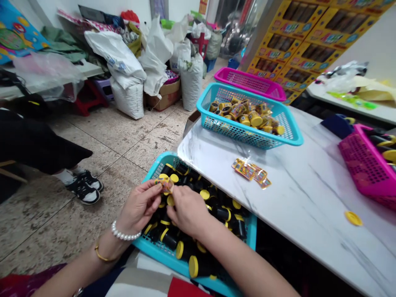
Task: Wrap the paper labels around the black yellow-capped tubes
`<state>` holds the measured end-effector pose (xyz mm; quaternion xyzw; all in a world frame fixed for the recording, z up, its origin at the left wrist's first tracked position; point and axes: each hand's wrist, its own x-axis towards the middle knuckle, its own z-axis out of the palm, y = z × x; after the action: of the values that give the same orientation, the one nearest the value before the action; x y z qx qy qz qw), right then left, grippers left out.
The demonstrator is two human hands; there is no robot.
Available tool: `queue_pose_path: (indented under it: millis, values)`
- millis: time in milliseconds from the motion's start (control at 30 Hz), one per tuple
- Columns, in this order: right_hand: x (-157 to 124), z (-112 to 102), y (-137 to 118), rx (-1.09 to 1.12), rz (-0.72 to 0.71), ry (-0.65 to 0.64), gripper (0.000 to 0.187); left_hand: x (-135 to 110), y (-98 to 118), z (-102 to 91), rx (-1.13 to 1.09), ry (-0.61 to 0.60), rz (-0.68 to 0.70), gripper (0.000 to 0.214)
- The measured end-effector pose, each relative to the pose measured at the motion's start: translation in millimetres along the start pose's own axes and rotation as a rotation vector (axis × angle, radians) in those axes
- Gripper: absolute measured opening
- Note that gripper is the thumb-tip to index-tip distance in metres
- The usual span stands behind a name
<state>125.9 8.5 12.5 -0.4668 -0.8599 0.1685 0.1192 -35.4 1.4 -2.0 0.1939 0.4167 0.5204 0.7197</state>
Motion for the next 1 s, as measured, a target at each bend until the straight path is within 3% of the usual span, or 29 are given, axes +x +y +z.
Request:
queue_pose_path:
  millis: [167,267,367,600,767,1000]
  values:
    - [-14.8,-36.5,17.4,0.578,0.317,0.259,0.029,0.0,3.8,4.8,-0.020,0.022,-0.023,0.027]
    - [-19.3,-47.8,17.7,0.941,0.344,0.251,0.026,0.7,4.7,9.7,-0.077,0.027,-0.046,0.029]
    - [-15.0,-45.3,14.0,1.113,0.329,0.183,0.025,0.6,5.2,13.3,-0.126,-0.017,-0.089,0.028]
    - [-7.8,-33.3,13.8,1.077,0.401,0.283,0.023,3.4,1.5,11.7,-0.174,-0.120,-0.142,0.025]
    - [-10.4,-27.8,5.2,1.047,0.309,0.329,0.021,5.0,-1.2,10.7,-0.163,-0.135,-0.124,0.024]
    - [-17.1,-17.9,5.2,0.830,0.171,0.378,0.022,6.5,-1.6,8.7,-0.225,-0.121,-0.143,0.025]
